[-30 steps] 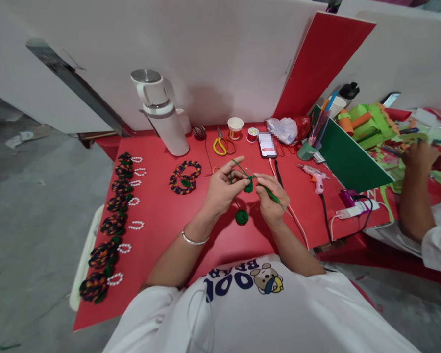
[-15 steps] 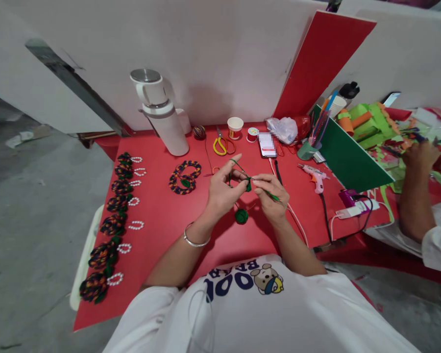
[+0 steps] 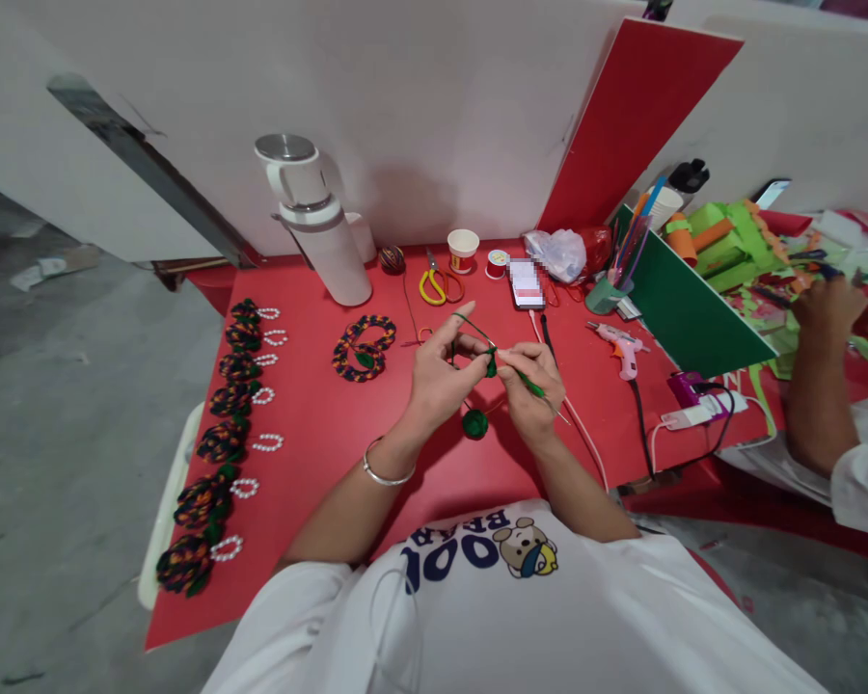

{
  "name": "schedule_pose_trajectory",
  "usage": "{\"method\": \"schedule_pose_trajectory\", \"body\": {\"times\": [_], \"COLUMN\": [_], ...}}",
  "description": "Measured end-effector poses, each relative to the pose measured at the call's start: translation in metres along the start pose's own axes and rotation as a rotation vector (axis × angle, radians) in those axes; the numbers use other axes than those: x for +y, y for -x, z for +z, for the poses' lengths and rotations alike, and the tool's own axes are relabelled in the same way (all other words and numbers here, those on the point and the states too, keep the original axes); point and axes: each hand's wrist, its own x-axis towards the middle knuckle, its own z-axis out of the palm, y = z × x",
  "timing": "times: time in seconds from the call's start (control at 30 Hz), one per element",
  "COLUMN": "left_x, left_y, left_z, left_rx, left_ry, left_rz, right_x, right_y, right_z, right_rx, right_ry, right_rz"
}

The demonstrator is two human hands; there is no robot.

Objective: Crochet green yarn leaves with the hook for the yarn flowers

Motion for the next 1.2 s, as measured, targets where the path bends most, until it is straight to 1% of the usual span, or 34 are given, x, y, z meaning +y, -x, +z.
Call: {"method": "schedule_pose_trajectory", "body": {"times": [0.13,0.23,0.33,0.47,0.63,0.7,0.8,0.93,1.07,1.2], "left_x": [0.001,0.001,0.0,-0.001,-0.002,-0.001,0.0,0.002,0.003,0.003], "left_y": [-0.001,-0.001,-0.002,-0.003,-0.005,-0.006,-0.006,-0.006,-0.005,-0.005], "left_z": [-0.003,-0.005,-0.005,-0.006,-0.009,-0.01,-0.01,-0.011,-0.012,-0.011], "left_rx": [-0.086,-0.125,-0.137,-0.149,-0.162,-0.166,-0.16,-0.155,-0.141,-0.101], "left_ry": [0.156,0.208,0.227,0.262,0.326,0.329,0.308,0.245,0.171,0.114], "left_rz": [-0.051,-0.085,-0.09,-0.098,-0.181,-0.194,-0.168,-0.107,-0.069,-0.032], "right_x": [0.006,0.013,0.018,0.021,0.02,0.019,0.017,0.016,0.016,0.012], "right_y": [0.0,0.001,0.001,0.001,-0.002,-0.003,-0.006,-0.012,-0.017,-0.02], "right_z": [-0.002,-0.004,-0.005,-0.007,-0.01,-0.012,-0.016,-0.024,-0.033,-0.038], "right_rx": [-0.026,-0.061,-0.095,-0.109,-0.126,-0.146,-0.186,-0.272,-0.357,-0.416], "right_ry": [-0.097,-0.179,-0.26,-0.331,-0.434,-0.485,-0.532,-0.516,-0.515,-0.469], "right_rz": [0.084,0.166,0.204,0.243,0.276,0.289,0.305,0.324,0.291,0.281]}}
